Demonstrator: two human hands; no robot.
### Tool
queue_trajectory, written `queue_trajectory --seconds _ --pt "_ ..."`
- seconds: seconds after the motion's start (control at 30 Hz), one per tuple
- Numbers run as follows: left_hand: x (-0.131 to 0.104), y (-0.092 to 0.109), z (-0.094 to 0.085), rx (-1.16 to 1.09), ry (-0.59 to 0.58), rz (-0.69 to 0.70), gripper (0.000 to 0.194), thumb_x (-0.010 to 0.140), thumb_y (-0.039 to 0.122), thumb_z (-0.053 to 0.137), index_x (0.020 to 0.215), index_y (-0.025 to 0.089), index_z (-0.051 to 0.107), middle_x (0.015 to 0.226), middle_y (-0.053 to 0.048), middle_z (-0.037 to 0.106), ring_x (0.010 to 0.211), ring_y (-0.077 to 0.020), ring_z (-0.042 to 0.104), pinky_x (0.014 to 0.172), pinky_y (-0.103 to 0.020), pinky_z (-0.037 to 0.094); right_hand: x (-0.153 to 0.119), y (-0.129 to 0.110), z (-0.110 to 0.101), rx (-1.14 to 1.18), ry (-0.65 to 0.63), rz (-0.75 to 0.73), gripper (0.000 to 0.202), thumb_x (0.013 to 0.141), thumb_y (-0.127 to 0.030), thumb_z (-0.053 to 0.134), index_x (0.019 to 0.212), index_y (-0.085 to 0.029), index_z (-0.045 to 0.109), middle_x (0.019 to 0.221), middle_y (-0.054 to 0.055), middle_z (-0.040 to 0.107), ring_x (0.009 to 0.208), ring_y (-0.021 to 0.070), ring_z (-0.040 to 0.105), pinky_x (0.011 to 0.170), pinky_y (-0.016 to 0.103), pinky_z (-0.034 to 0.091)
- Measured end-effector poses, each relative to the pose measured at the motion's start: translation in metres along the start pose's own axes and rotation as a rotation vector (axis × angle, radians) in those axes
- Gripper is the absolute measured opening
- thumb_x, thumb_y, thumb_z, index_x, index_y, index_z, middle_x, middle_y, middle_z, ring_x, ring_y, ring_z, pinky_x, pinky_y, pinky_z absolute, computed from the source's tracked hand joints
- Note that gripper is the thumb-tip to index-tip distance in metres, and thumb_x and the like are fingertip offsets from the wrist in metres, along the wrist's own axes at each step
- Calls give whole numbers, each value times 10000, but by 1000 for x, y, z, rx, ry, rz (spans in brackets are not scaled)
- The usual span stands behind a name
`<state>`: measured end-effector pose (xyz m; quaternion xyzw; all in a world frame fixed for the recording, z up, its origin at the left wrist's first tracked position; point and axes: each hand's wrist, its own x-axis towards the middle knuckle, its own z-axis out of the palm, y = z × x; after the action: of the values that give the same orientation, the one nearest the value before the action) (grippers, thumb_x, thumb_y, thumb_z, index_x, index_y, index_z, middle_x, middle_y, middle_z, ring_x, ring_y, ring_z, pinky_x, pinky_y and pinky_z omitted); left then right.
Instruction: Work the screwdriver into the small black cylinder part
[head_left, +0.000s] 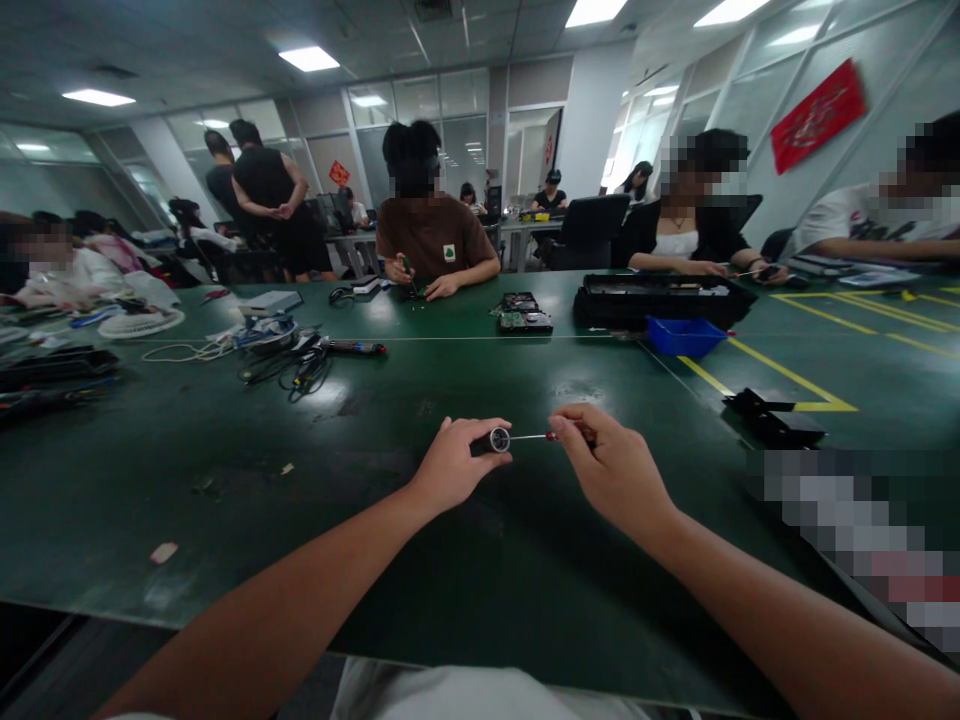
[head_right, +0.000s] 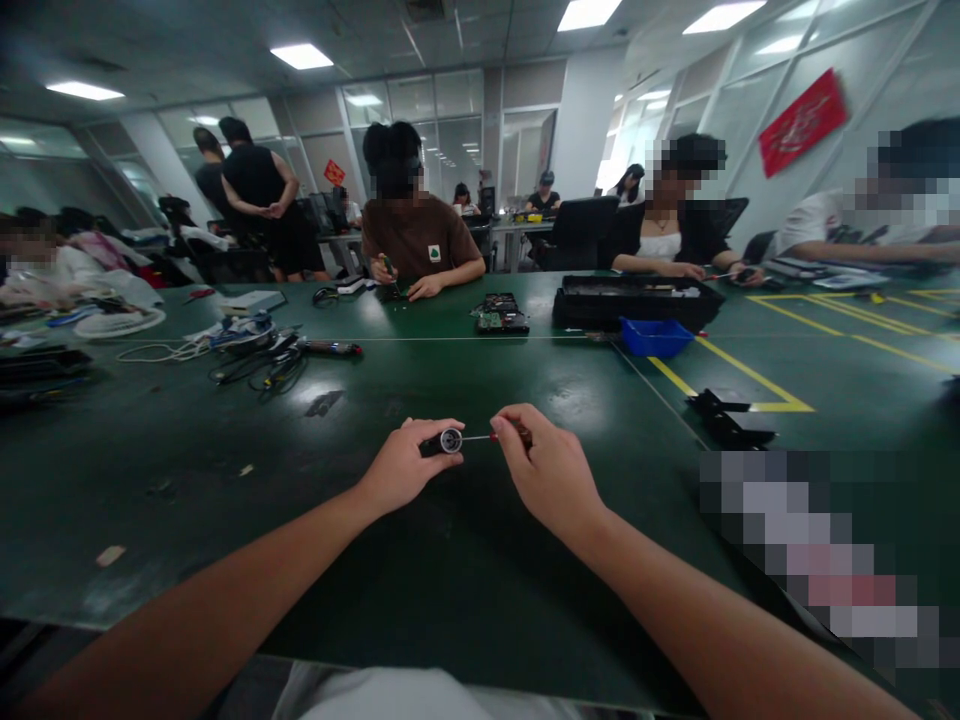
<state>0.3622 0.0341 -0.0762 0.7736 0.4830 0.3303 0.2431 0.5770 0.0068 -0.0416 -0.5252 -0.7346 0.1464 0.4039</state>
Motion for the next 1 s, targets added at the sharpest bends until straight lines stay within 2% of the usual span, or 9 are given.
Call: queue_trajectory --seconds 0.07,0.17,0.23,0.4,0.5,0.6,0.77,0.87,1.0 --pt "0 -1 0 1 -2 -1 369 823 308 758 1184 309 689 1144 -18 719 1097 -267 614 1113 -525 293 0 1 0 12 -36 -19 227 985 -374 477 1024 -210 629 734 24 689 564 175 612 536 301 434" --pt "1 -2 0 0 2 -9 378 818 293 761 1189 309 688 1178 -19 714 1123 -270 612 1117 -516 297 -1 2 0 59 -56 -108 220 959 -308 500 1146 -212 564 839 41 702 724 203 679 651 327 503" --pt "1 -1 0 -1 2 -15 373 822 293 757 1188 306 690 1183 -22 713 1131 -277 610 1121 -522 294 -2 2 -1 67 -70 -136 217 957 -298 497 1150 -214 552 866 47 701 773 210 687 680 334 511" --pt "1 2 -1 0 -8 -39 378 818 296 757 1191 308 696 1158 -24 718 1104 -288 612 1120 -533 313 -1 2 -2 34 -109 -28 283 1015 -392 392 1085 -229 613 718 13 672 596 188 629 531 303 432" --pt "0 1 -1 -13 -1 -37 382 828 300 747 1205 309 689 1182 -24 711 1129 -291 602 1130 -540 296 -2 2 -1 80 -88 -40 233 991 -362 448 1129 -218 570 783 25 684 659 195 652 575 308 465" --pt "0 1 -2 -15 5 -37 370 831 305 746 1197 303 691 1177 -25 713 1129 -288 602 1115 -535 308 -3 2 0 121 -65 -81 153 968 -357 507 1018 -221 556 858 39 683 771 203 672 671 319 497" --pt "-1 2 0 -11 -22 -18 363 817 297 760 1175 293 700 1140 -25 722 1098 -278 614 1102 -522 316 -1 3 0 76 -85 6 326 1022 -447 374 958 -226 605 677 0 606 599 182 592 543 299 408" --pt "-1 0 1 -14 -22 -15 368 818 299 760 1181 298 696 1153 -22 718 1101 -272 612 1116 -529 292 0 3 -1 96 -88 10 278 1018 -398 383 1022 -220 596 694 0 611 596 176 577 535 293 395" --pt "0 -3 1 -5 -7 -20 372 827 310 753 1193 299 691 1143 -24 719 1078 -268 615 1079 -504 343 -2 3 -1 128 -97 -34 196 996 -327 428 1057 -216 577 798 10 642 658 170 589 596 298 427"
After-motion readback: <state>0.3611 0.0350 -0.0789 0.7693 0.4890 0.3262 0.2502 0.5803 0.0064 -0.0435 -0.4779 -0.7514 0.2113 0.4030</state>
